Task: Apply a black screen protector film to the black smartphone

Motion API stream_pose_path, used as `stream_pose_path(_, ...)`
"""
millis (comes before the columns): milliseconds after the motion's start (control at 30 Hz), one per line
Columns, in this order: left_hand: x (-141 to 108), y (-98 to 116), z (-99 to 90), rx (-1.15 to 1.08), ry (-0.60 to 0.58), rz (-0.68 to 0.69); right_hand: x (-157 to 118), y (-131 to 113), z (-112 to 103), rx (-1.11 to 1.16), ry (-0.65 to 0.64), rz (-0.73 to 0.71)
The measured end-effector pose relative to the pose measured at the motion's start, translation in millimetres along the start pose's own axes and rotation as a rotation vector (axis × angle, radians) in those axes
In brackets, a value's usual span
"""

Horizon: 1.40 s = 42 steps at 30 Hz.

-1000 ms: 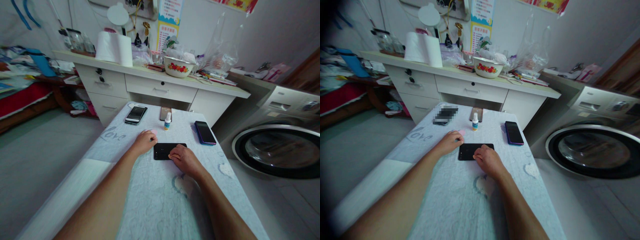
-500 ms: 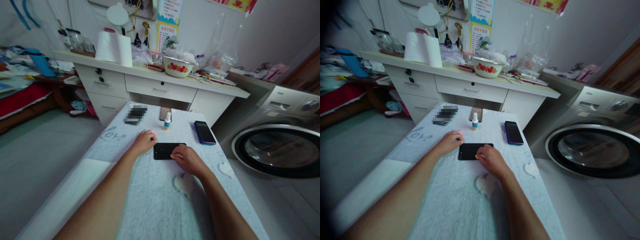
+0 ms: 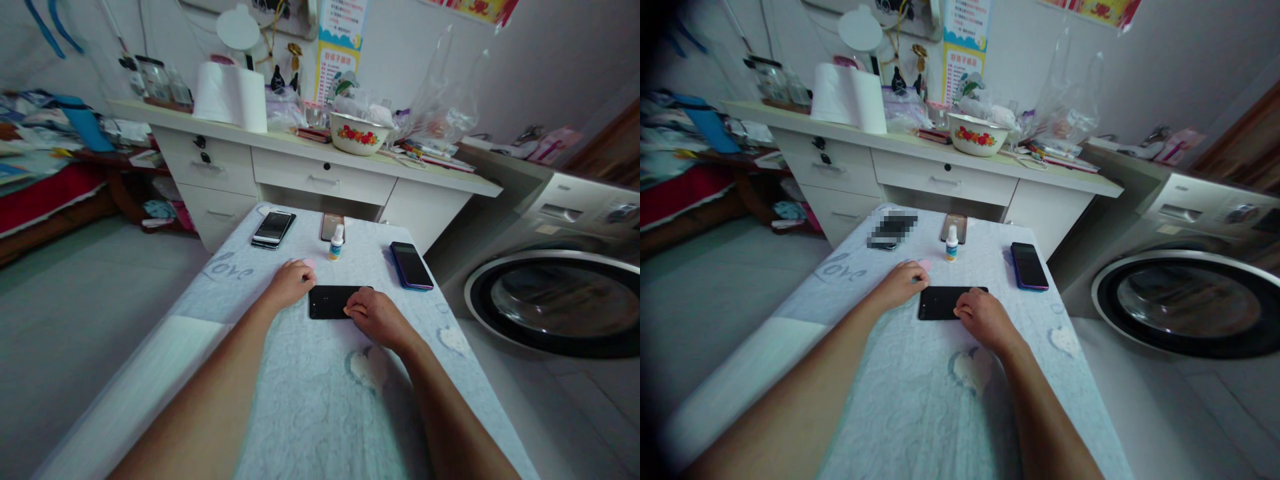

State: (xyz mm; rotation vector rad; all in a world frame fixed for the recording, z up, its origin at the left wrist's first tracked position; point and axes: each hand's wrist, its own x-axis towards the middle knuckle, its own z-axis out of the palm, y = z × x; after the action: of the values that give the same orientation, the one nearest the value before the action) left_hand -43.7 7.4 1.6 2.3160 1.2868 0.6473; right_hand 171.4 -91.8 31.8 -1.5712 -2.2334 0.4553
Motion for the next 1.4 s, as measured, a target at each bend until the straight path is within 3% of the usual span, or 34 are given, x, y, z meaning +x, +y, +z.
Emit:
stream_pose_path(700, 0.3, -4.8, 2.0, -0.023, 0.032, 0.037, 27.7, -19.2, 5.6, -0.096, -0.1, -0.046)
stream_pose_path(1400, 0.4, -5.8, 1.3, -0.011, 0.03, 0.044, 29.9, -0.6, 8.0, -0.268, 0.129, 0.176)
